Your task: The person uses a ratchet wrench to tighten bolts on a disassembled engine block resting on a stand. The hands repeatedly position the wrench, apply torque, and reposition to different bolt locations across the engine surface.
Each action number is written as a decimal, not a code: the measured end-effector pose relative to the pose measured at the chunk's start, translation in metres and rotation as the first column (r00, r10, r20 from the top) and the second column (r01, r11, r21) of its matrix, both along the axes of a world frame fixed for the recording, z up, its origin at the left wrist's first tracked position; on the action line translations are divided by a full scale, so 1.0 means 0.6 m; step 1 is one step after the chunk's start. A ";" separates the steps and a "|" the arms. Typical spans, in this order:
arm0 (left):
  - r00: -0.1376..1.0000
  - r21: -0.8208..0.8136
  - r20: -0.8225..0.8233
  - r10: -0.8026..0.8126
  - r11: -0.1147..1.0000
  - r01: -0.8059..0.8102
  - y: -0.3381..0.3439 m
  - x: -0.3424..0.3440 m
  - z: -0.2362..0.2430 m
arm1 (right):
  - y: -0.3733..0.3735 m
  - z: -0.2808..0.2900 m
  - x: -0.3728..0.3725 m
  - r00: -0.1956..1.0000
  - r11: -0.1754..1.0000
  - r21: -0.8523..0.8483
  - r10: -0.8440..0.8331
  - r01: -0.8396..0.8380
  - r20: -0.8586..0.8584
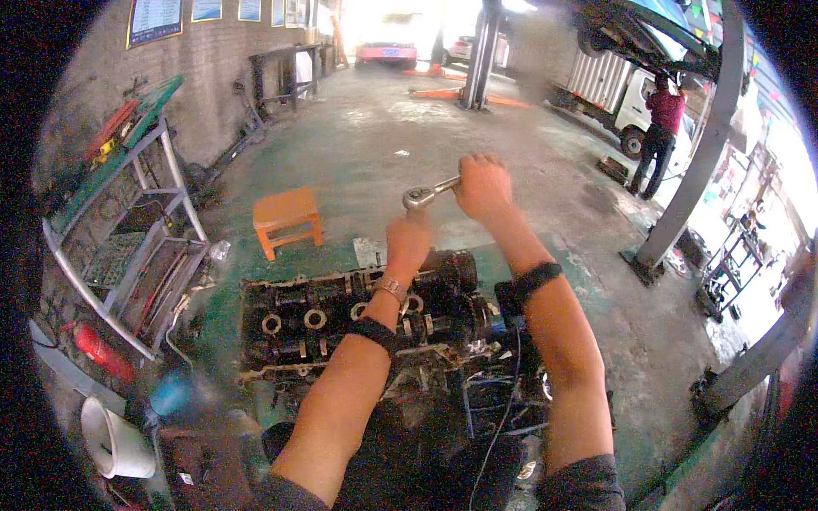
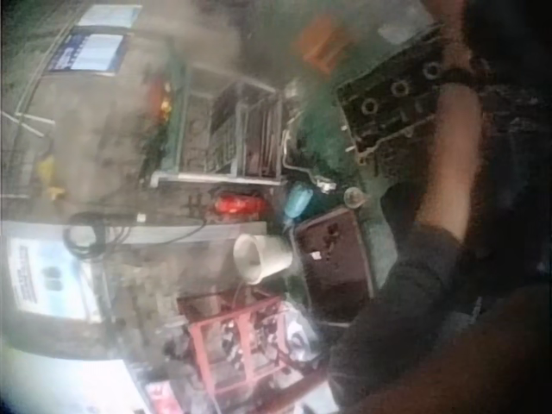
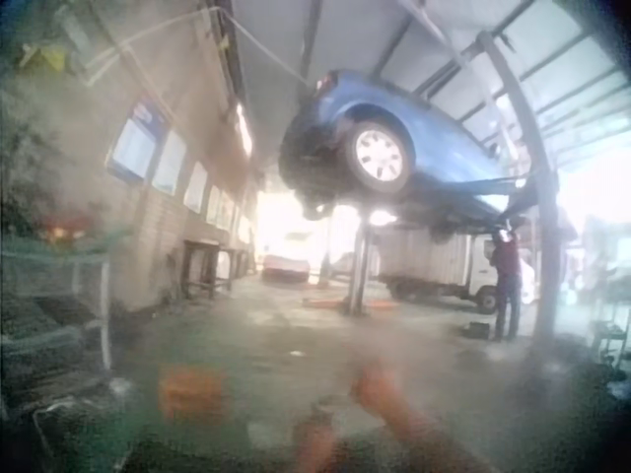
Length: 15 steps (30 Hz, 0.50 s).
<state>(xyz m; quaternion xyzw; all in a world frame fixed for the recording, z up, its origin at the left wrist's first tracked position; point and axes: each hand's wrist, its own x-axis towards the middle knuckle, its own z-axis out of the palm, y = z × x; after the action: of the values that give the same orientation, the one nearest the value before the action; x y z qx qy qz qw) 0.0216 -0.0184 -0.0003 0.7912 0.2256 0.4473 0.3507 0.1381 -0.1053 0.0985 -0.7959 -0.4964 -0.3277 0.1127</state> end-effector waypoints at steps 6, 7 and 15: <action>0.983 0.014 0.181 0.018 1.000 -0.021 0.015 0.017 -0.019 | -0.158 -0.008 -0.117 0.999 1.000 0.024 -0.007 0.008 -0.047; 0.980 0.058 0.199 0.014 0.998 -0.026 0.018 0.020 -0.024 | -0.185 -0.009 -0.147 0.998 1.000 0.000 0.022 -0.022 -0.063; 0.972 -0.168 0.227 -0.060 0.981 0.099 0.014 0.015 -0.038 | -0.212 -0.023 -0.355 0.947 0.918 -0.239 0.292 -0.316 -0.131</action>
<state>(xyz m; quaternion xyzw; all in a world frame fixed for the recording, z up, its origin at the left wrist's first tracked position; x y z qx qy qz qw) 0.0304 -0.0100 -0.0230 0.7106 0.1924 0.4958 0.4607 -0.0747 -0.2322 0.0849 -0.7313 -0.6466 -0.2015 0.0811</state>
